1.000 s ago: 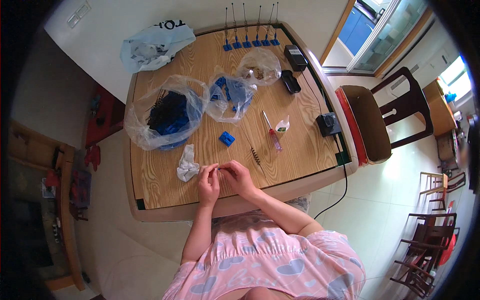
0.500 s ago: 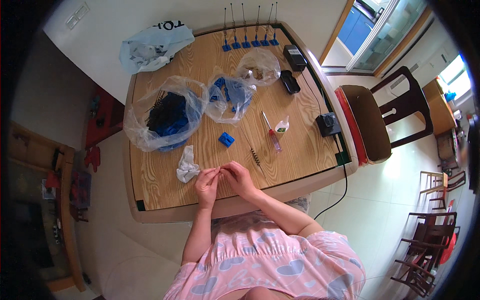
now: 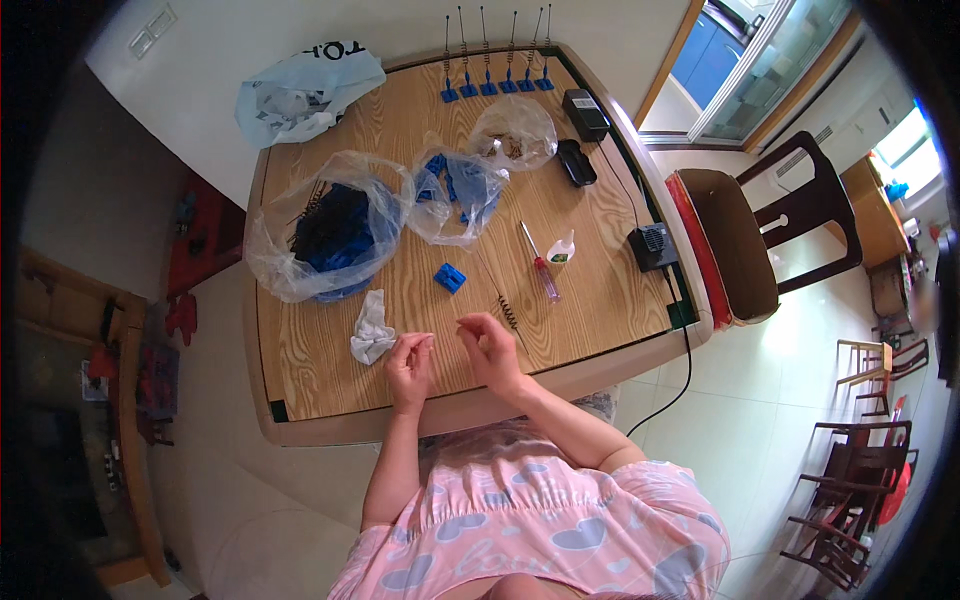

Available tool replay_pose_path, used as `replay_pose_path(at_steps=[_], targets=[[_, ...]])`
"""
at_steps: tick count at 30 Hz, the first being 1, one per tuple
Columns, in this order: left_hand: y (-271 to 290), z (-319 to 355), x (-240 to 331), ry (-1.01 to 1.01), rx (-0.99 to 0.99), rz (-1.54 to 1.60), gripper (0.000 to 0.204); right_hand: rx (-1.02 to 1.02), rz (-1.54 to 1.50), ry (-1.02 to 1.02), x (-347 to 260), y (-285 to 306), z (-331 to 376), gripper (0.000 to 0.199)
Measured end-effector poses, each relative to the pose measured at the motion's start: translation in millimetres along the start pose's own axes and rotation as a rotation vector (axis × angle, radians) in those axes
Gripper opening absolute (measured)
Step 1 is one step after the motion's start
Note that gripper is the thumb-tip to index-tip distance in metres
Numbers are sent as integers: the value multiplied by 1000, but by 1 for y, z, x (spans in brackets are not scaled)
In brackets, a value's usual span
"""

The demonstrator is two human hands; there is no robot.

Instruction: The person assembles small plastic components, springs, and screws using a screwdriver and glue.

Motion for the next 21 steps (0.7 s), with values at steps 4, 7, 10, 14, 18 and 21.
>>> replay_pose_path(at_steps=[4,7,10,14,18,21], targets=[[-6,0,-11,56,-23,141,5,105,75,44,-16,31,-23,10],[-4,-2,-2,-8,-16,81,4,283,185,304,-36,66,-37,9],[-2,-2,0,-37,-10,15,7,420,229,321,-31,102,-43,10],[-4,-2,-2,-41,-6,-32,10,462,445,374,-35,128,-51,17],[-3,-3,2,-50,-32,-23,9,427,514,396,-51,138,-80,21],[-3,-4,7,-98,-15,-47,8,392,570,421,-51,143,-95,21]])
Point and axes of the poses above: each hand's wrist, its own z-axis away from the middle knuckle, its own y-axis out of the back of the hand, x = y × z, the point moved 2 cm from there along -z, towards the middle knuckle, and after that the axes turned 15 degrees about -z, right-handed, at the moved point
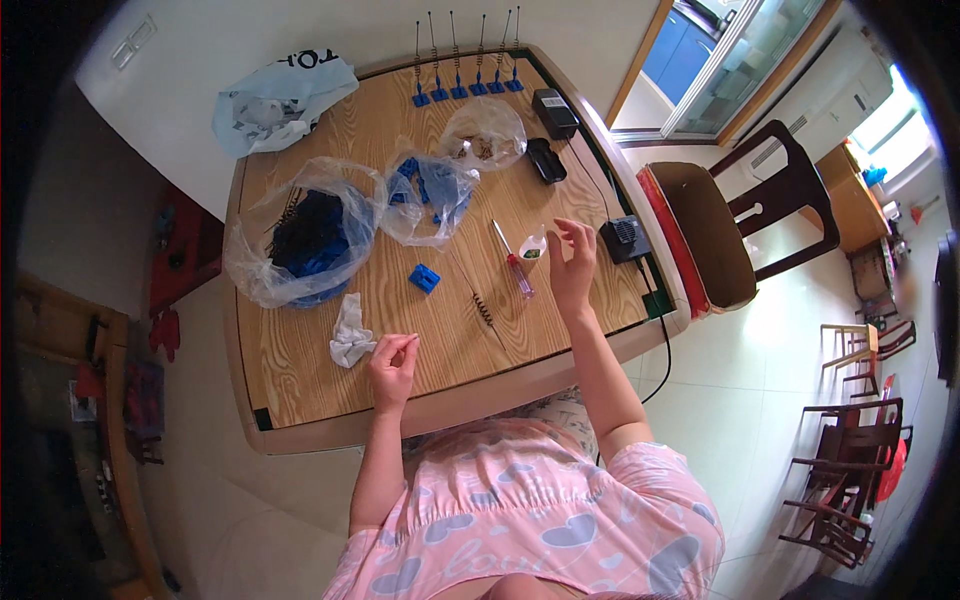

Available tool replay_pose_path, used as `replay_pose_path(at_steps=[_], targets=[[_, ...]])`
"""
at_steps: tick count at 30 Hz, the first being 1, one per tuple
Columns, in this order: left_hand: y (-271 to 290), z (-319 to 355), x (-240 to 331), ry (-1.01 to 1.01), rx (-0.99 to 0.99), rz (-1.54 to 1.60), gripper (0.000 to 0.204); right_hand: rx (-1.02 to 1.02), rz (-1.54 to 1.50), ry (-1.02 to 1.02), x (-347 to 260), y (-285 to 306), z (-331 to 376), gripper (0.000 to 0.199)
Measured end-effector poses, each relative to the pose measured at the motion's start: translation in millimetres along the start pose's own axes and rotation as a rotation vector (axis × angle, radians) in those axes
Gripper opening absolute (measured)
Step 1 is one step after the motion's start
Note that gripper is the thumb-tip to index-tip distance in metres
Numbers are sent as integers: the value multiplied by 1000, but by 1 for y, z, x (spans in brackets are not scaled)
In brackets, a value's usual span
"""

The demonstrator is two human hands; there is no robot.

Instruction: The person assembles small plastic components, springs, and screws using a screwdriver and glue.

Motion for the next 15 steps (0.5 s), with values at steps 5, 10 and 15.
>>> replay_pose_path(at_steps=[5,10,15], targets=[[-3,3,-6,23,26,16,10,-44,-8,-3,0,-7,-5,20],[-4,3,-7,-13,47,-4,12,-70,-19,-11,7,-12,-5,18],[-5,6,-12,100,7,-14,10,-84,-9,-22,11,-13,-6,11]])
Point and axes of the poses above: each hand's wrist, its own z-axis away from the middle knuckle, its own y-axis out of the back of the hand, x = y × z, the point moved 2 cm from there along -z, towards the middle knuckle, and after that the axes turned 15 degrees about -z, right-handed, at the moved point
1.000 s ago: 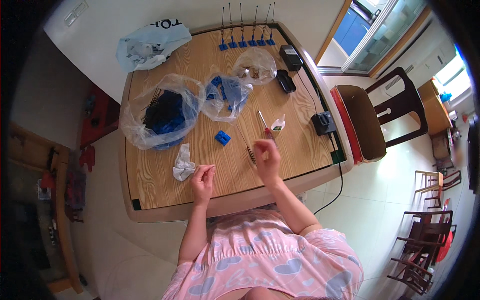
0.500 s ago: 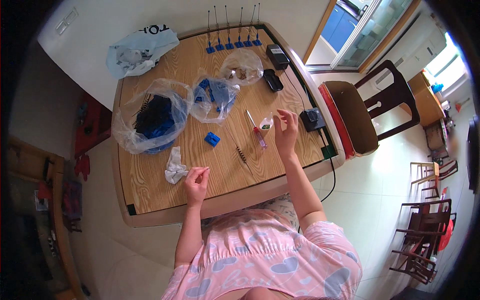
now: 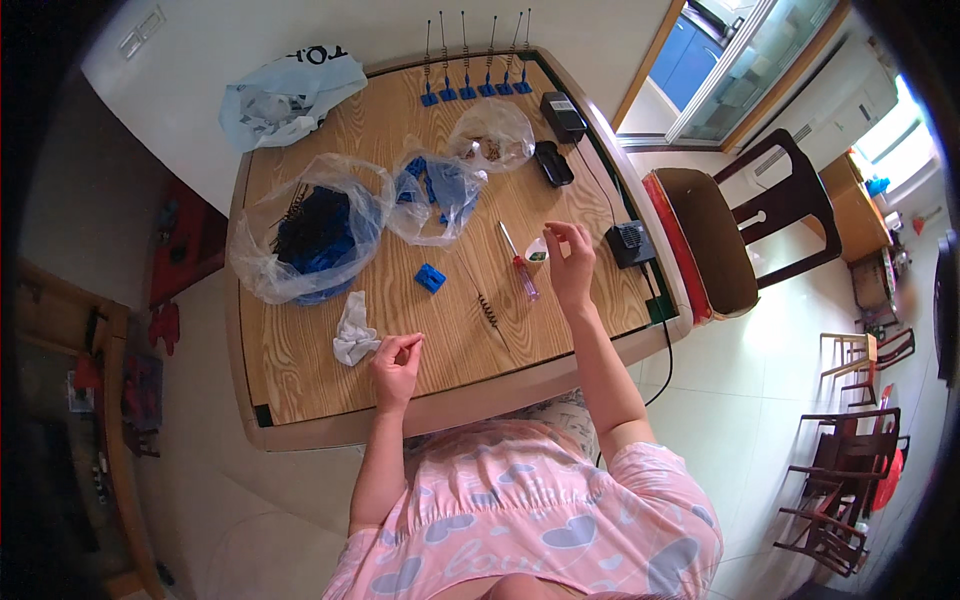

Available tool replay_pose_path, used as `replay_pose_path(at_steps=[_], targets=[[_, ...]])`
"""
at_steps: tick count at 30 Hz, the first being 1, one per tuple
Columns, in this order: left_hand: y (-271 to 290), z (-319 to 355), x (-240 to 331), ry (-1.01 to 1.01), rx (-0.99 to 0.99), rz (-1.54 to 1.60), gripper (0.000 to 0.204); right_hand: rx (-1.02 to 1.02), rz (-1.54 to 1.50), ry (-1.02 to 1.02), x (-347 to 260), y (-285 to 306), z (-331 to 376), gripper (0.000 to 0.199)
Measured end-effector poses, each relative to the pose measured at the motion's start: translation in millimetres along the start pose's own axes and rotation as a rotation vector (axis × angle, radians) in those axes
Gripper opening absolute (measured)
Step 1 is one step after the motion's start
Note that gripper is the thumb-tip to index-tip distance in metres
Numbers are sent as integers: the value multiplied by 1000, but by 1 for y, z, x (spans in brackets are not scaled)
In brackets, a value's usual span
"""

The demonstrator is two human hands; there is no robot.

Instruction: The person assembles small plastic components, springs, and screws using a screwdriver and glue.

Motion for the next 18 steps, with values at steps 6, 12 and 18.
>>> replay_pose_path(at_steps=[6,12,18], targets=[[2,-3,7,-84,25,-14,10,1,-13,9,-4,0,-2,9],[3,-5,11,-121,17,-30,10,-13,6,-1,-1,0,-2,9],[5,-4,10,-90,23,-41,9,-68,-1,-50,-2,-4,5,26]])
Point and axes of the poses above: each hand's wrist, its own z-axis away from the middle knuckle, its own y-axis out of the back of the hand, x = y × z, the point moved 2 cm from there along -z, towards the middle knuckle, and after that the axes turned 15 degrees about -z, right-handed, at the moved point
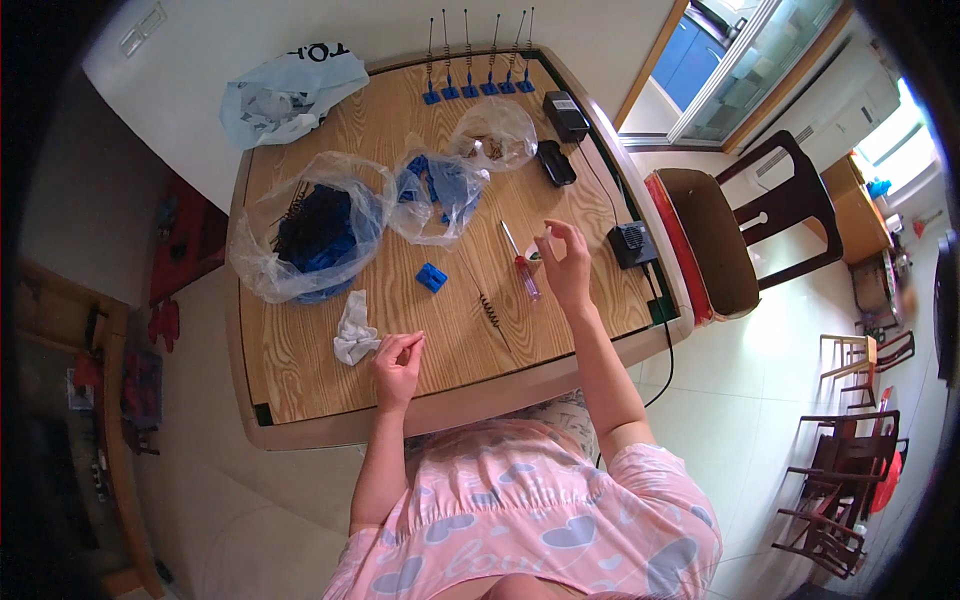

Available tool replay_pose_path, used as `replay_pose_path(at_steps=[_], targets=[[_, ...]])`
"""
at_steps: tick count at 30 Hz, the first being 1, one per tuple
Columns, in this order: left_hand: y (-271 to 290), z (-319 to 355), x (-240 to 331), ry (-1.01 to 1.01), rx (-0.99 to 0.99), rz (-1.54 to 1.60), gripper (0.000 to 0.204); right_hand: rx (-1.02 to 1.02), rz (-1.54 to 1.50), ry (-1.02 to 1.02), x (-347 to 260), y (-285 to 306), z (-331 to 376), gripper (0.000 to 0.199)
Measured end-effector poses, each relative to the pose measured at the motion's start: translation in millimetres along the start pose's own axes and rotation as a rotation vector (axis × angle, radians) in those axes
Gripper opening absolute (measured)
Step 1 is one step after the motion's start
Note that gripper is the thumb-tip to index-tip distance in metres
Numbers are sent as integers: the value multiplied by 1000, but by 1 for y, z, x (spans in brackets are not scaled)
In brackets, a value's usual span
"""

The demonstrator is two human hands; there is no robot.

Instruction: The person assembles small plastic components, springs, and screws using a screwdriver and glue.

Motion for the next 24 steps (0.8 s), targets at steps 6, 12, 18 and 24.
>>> replay_pose_path(at_steps=[6,12,18,24], targets=[[-2,0,-2,-23,16,9,9,-63,17,-75,16,1,9,33],[-6,4,-12,68,-3,23,8,-34,-24,-69,22,5,8,35],[-4,2,-7,64,-18,20,8,-63,-16,-126,26,7,12,35],[-3,1,-4,11,5,5,7,-49,-33,-143,28,11,15,32]])
Point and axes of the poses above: each hand's wrist, its own z-axis away from the middle knuckle, its own y-axis out of the back of the hand, x = y × z, the point moved 2 cm from there along -z, towards the middle knuckle, and after that the axes turned 15 degrees about -z, right-handed, at the moved point
